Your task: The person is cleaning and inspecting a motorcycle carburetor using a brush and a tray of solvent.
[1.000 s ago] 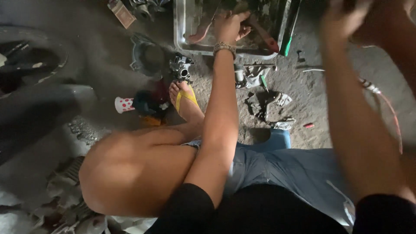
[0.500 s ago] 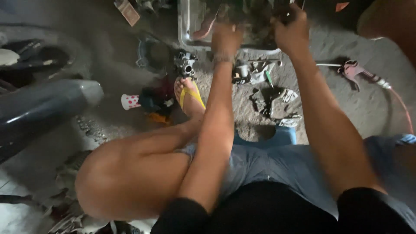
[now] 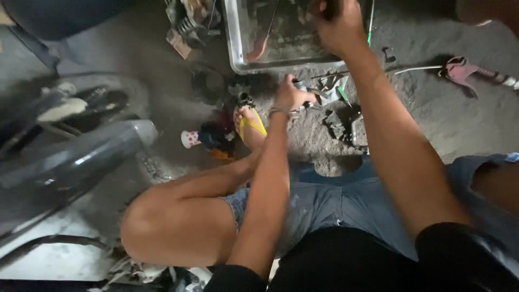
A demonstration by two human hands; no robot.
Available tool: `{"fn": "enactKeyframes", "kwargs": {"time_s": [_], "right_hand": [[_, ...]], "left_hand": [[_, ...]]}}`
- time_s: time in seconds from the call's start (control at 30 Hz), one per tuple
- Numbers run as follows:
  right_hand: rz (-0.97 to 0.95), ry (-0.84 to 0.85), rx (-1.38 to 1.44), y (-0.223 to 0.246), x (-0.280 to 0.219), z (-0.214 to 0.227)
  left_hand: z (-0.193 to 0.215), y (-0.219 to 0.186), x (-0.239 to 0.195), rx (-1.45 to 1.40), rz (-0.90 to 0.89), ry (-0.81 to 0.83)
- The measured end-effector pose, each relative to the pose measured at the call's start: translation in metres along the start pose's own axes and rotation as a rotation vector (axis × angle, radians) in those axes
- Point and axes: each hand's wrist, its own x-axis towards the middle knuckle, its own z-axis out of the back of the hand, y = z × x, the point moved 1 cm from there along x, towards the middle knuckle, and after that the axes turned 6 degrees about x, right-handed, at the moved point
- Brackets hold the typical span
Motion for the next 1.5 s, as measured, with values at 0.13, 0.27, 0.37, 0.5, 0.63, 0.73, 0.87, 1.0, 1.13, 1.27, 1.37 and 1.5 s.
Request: {"fn": "enactKeyframes", "kwargs": {"time_s": [0.13,0.27,0.37,0.5,0.63,0.73,0.87,1.0,1.13,1.27,1.37,1.5], "right_hand": [[0.137,-0.127,-0.179,0.014,0.007,0.006],[0.077,-0.098,-0.178,0.035,0.013,0.015],[0.259,-0.125,-0.304,0.051,0.019,0.024],[0.308,-0.212,-0.250,0.029,0.025,0.020],[0.101,-0.256,-0.341,0.000,0.005,0.021],[-0.145,-0.437,-0.056,0.010,-0.003,0.025],[-0.570,-0.701,0.089,-0.021,0.001,0.044],[-0.518,-0.516,0.581,0.020,0.015,0.027],[-0.242,-0.138,0.114,0.064,0.026,0.011],[-0.004,-0.033,-0.075,0.117,0.027,-0.011],[0.055,-0.035,-0.164,0.124,0.018,-0.026],[0.340,-0.138,-0.281,0.088,0.011,-0.026]], "left_hand": [[0.065,-0.012,-0.043,-0.493,-0.050,0.108],[0.075,-0.001,-0.024,-1.082,-0.365,0.088],[0.081,-0.009,-0.016,-1.378,-0.436,0.092],[0.078,-0.013,0.010,-1.520,-0.418,0.116],[0.048,0.021,0.058,-0.470,-0.866,-0.222],[0.060,-0.009,0.047,-1.561,-0.537,0.312],[0.024,0.020,0.106,-0.654,-0.671,-0.237],[0.042,0.007,0.085,-0.508,-0.791,-0.394],[0.070,-0.021,0.044,-0.833,-0.620,-0.330],[0.109,-0.045,0.005,-1.090,-0.485,-0.310],[0.130,-0.059,-0.016,-1.304,-0.328,-0.243],[0.130,-0.070,-0.008,-0.974,-0.105,-0.365]]}}
